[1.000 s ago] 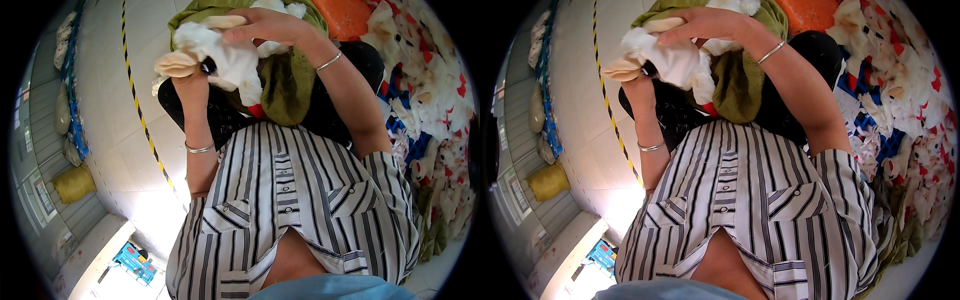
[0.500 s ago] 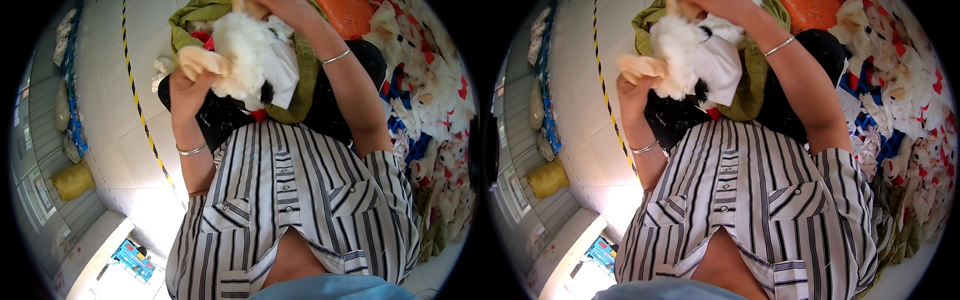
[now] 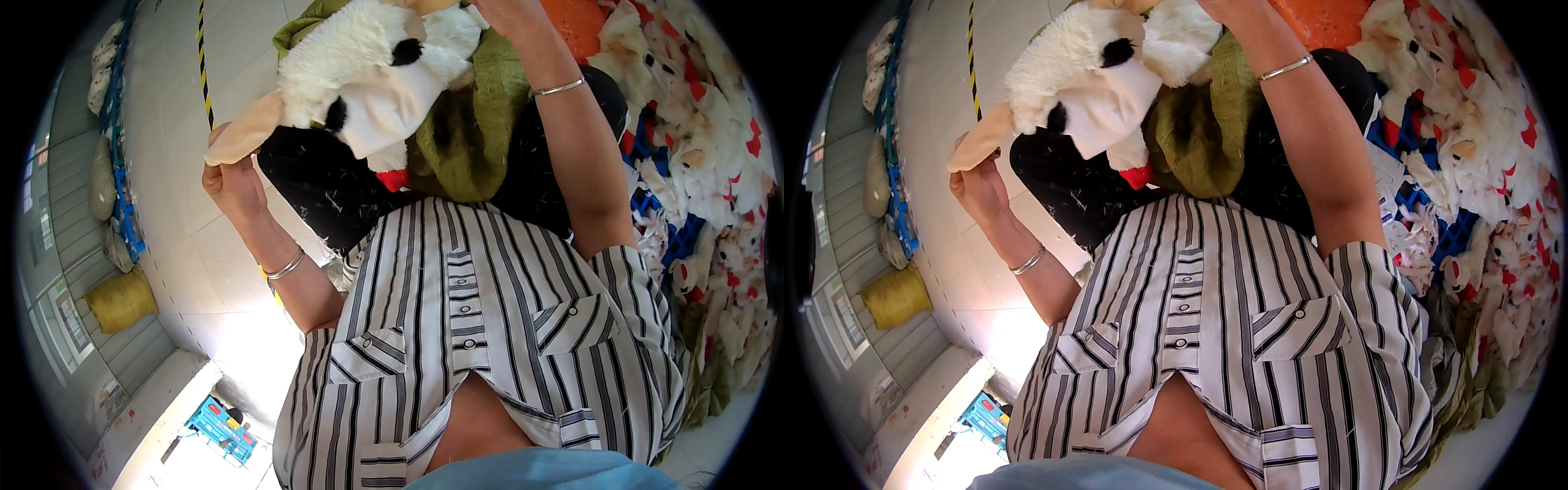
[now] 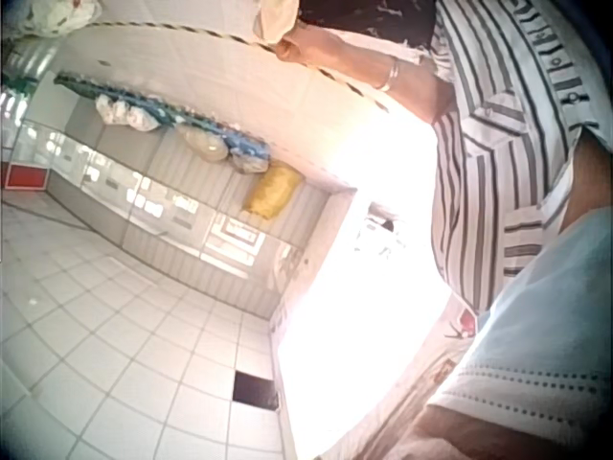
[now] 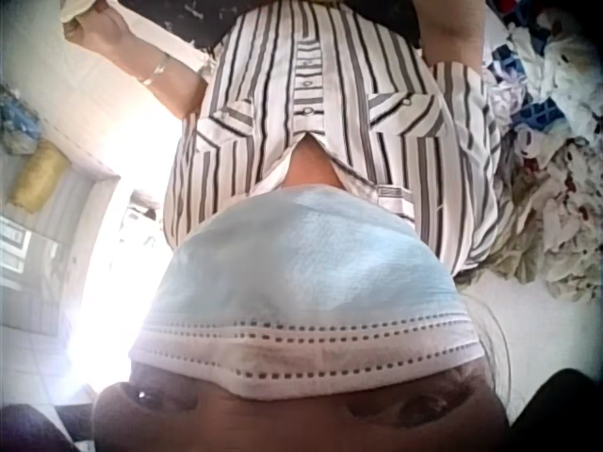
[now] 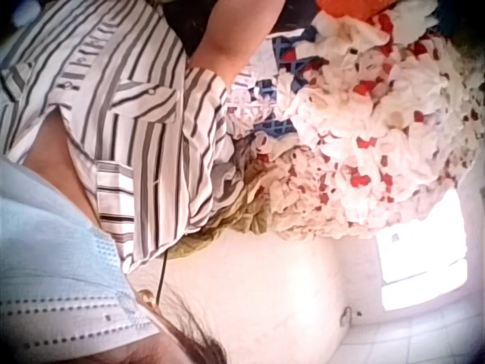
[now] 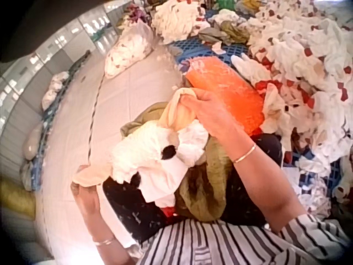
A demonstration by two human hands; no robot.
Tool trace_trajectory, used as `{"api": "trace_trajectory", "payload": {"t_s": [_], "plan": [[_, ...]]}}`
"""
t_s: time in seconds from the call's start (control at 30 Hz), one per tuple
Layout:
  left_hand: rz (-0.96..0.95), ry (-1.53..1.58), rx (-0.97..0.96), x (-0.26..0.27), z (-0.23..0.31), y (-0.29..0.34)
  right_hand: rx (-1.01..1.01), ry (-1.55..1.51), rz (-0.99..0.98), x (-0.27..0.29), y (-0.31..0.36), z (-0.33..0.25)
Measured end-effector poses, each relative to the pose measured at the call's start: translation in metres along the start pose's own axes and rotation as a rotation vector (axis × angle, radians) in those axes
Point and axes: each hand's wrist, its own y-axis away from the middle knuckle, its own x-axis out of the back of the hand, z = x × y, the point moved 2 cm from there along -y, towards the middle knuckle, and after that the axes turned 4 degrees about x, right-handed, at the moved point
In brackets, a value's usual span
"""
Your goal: The person sits on the floor and stuffs white fluffy material into small white plush toys with red feet. They repeatedly open the toys, insert the stuffing, and adjust the material by hand.
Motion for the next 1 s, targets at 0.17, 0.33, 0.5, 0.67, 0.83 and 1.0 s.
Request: {"api": "trace_trajectory", "payload": {"t_s": [0.17,0.33,0.5,0.67,0.83,1.0], "plan": [[0.002,-0.234,-0.028,0.010,-0.003,0.005,-0.004,0.100,-0.025,0.007,-0.001,0.001],[0.000,0.048,0.073,0.034,-0.005,0.006,0.061,0.016,-0.013,-0.001,0.002,0.000],[-0.056,-0.416,0.268,0.050,-0.031,-0.010,0.067,0.079,-0.198,-0.004,0.000,0.012],[-0.122,-0.836,0.119,0.018,-0.046,-0.017,-0.047,0.226,-0.417,-0.017,0.006,0.022],[-0.348,-0.798,-0.040,-0.089,-0.022,0.013,-0.012,0.320,-0.439,-0.019,0.012,0.016],[-0.436,-0.773,0.212,-0.093,-0.049,0.019,0.023,0.285,-0.271,-0.019,0.010,0.012]]}}
